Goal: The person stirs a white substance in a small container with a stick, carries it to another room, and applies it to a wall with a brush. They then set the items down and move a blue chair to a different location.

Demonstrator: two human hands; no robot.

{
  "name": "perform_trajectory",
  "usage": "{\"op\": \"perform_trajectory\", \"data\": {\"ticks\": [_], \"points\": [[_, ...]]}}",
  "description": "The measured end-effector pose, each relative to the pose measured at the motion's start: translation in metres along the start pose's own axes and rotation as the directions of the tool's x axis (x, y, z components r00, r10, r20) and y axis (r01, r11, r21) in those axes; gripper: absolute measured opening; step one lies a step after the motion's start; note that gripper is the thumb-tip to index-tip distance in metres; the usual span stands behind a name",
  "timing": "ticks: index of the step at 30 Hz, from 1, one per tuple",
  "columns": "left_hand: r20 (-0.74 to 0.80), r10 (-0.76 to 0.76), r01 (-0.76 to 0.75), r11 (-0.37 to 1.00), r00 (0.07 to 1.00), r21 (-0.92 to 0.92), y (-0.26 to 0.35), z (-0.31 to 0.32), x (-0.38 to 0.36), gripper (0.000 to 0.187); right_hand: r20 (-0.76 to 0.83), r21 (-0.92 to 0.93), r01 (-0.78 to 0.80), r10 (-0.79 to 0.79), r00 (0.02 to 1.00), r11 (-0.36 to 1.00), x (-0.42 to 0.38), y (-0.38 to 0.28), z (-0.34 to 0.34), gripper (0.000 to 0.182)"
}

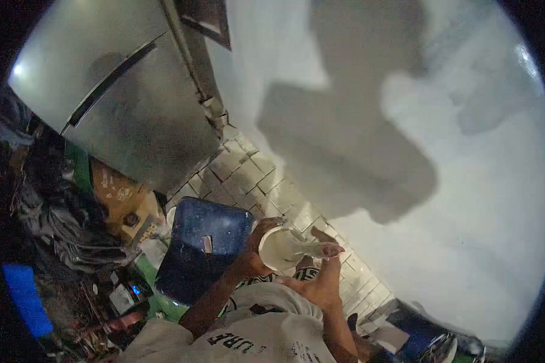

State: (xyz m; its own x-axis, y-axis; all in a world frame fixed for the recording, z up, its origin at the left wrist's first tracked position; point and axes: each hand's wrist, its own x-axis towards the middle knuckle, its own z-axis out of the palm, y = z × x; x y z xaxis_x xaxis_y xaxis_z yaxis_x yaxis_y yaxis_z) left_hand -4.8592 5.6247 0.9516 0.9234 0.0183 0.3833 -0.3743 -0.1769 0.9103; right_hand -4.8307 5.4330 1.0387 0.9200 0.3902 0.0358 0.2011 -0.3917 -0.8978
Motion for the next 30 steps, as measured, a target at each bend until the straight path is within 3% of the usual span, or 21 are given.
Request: {"op": "perform_trajectory", "data": {"ticks": [4,7,8,10,12,13,14,16,18,19,21,22,23,24,25,26,28,30], "points": [[-0.12,0.017,-0.001,0.991,0.993,0.135,-0.006,0.009,0.001,0.088,0.094,0.005,-0.024,0.023,0.995,1.0,0.013,0.009,0.022,0.111],[-0.19,-0.057,0.082,0.989,0.98,0.125,-0.033,0.035,-0.011,0.088,0.079,-0.133,0.092,-0.082,0.993,0.987,0.028,0.031,0.021,0.108],[-0.251,-0.175,0.156,0.983,0.952,-0.094,-0.04,0.049,-0.02,0.089,0.093,-0.13,0.102,-0.09,0.992,0.986,0.033,0.037,0.016,0.108],[-0.297,-0.287,0.195,0.933,0.911,-0.304,-0.032,0.06,-0.009,0.09,0.224,-0.346,0.21,-0.137,0.965,0.914,0.043,0.056,0.007,0.108],[-0.279,-0.338,0.253,0.92,0.899,-0.3,-0.034,0.065,-0.001,0.091,0.217,-0.22,0.149,-0.1,0.971,0.964,0.058,0.075,0.004,0.107],[-0.281,-0.347,0.266,0.919,0.895,-0.291,-0.047,0.069,-0.001,0.092,0.225,-0.273,0.147,-0.086,0.971,0.951,0.063,0.088,0.0,0.106],[-0.265,-0.35,0.279,0.922,0.899,-0.27,-0.089,0.089,-0.028,0.095,0.234,-0.328,0.132,-0.055,0.971,0.935,0.061,0.103,-0.003,0.105],[-0.26,-0.366,0.305,0.92,0.894,-0.246,-0.11,0.099,-0.029,0.098,0.293,-0.243,0.158,-0.082,0.953,0.957,0.064,0.147,0.002,0.1],[-0.302,-0.277,0.348,0.913,0.912,0.215,-0.118,0.109,-0.023,0.095,0.36,-0.297,0.262,-0.146,0.922,0.918,0.064,0.187,0.014,0.094],[-0.296,-0.295,0.363,0.908,0.909,0.211,-0.132,0.113,-0.024,0.095,0.381,-0.312,0.29,-0.161,0.91,0.905,0.065,0.208,0.021,0.092],[-0.323,-0.301,0.402,0.858,0.897,0.319,-0.162,0.129,-0.035,0.093,0.303,-0.093,0.125,-0.091,0.949,0.988,0.064,0.25,0.033,0.084],[-0.309,-0.322,0.414,0.856,0.895,0.308,-0.189,0.141,-0.047,0.093,0.266,0.02,-0.032,0.026,0.964,0.999,0.061,0.259,0.041,0.083],[-0.327,-0.519,0.49,0.854,0.789,-0.174,-0.222,0.156,-0.063,0.093,0.225,0.153,-0.181,0.144,0.964,0.972,0.059,0.269,0.048,0.081],[-0.31,-0.461,0.479,0.878,0.832,-0.019,-0.226,0.153,-0.063,0.095,0.18,0.29,-0.302,0.258,0.949,0.908,0.056,0.278,0.057,0.08],[-0.292,-0.399,0.451,0.882,0.869,0.136,-0.228,0.15,-0.062,0.096,0.063,0.122,-0.157,0.15,0.987,0.98,0.049,0.314,0.068,0.075],[-0.26,-0.414,0.455,0.882,0.872,0.124,-0.25,0.158,-0.076,0.096,-0.031,-0.069,-0.023,0.021,0.999,0.997,0.041,0.357,0.083,0.07],[-0.273,-0.506,0.568,0.786,0.818,0.244,-0.298,0.178,-0.116,0.1,0.051,-0.417,0.046,-0.027,0.998,0.908,0.009,0.43,0.095,0.079],[-0.224,-0.53,0.575,0.757,0.818,0.31,-0.32,0.188,-0.142,0.097,-0.156,-0.166,-0.234,0.209,0.965,0.958,0.015,0.433,0.107,0.085]]}}
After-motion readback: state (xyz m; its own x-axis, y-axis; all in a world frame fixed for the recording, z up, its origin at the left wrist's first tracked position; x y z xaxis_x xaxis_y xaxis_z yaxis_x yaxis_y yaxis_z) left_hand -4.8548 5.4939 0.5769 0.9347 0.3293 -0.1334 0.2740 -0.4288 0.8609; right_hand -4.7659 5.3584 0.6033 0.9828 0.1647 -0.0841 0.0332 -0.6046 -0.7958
